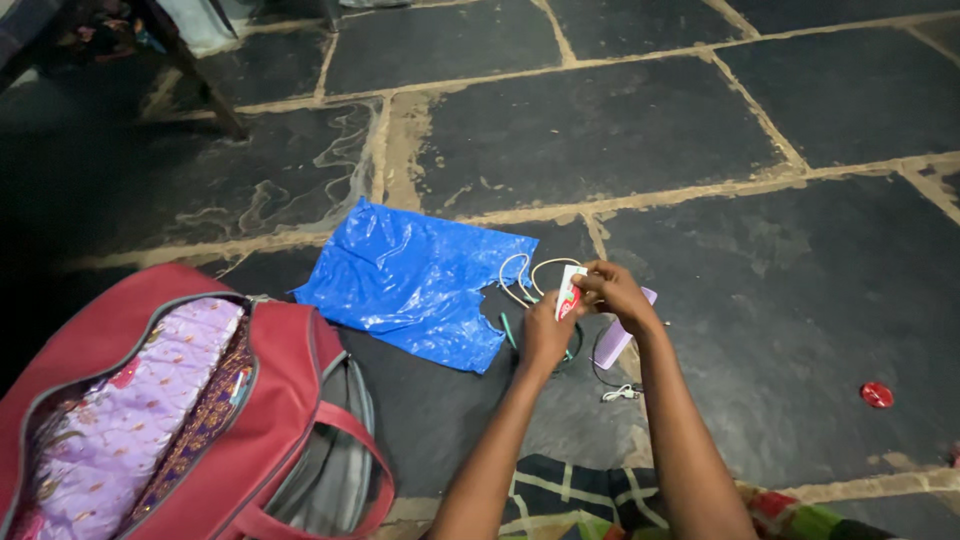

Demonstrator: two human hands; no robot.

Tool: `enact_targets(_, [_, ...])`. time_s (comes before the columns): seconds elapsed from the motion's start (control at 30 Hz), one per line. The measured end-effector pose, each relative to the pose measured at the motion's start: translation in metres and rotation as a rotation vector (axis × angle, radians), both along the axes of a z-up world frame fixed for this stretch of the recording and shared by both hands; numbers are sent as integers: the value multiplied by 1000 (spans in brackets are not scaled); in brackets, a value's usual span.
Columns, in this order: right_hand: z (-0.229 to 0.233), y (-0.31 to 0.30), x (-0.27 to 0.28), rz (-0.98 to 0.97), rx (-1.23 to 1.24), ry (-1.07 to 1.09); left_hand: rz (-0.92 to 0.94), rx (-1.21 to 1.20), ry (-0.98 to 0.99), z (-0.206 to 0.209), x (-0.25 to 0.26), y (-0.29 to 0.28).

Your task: The person packs toiletries and electronic cables into a red bag while sitting on a tiled floor. They handle items including toothpaste, a toothbrush, and various cords, placing them into different sections of the bag.

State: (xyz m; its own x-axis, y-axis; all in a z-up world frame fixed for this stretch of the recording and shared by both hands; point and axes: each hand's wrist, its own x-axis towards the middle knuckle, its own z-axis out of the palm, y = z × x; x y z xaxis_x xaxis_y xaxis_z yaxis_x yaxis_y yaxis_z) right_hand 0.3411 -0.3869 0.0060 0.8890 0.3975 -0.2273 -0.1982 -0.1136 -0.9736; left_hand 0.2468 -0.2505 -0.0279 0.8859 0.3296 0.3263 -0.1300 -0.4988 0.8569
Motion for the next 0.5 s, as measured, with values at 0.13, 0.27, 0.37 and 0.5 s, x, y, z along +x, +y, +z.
enact_targets(0.13, [33, 10, -16, 154, -4, -31, -37, -49, -114, 15, -12, 16])
enact_targets(0.27, [51, 15, -26, 204, 81, 3, -130, -114, 4, 37, -20, 30])
enact_targets(0.37, [47, 22, -25, 220, 175, -12, -217, -237, 38, 46, -29, 38])
enact_targets(0.5, [43, 36, -24, 230, 272, -19, -139, -171, -78, 49, -35, 42])
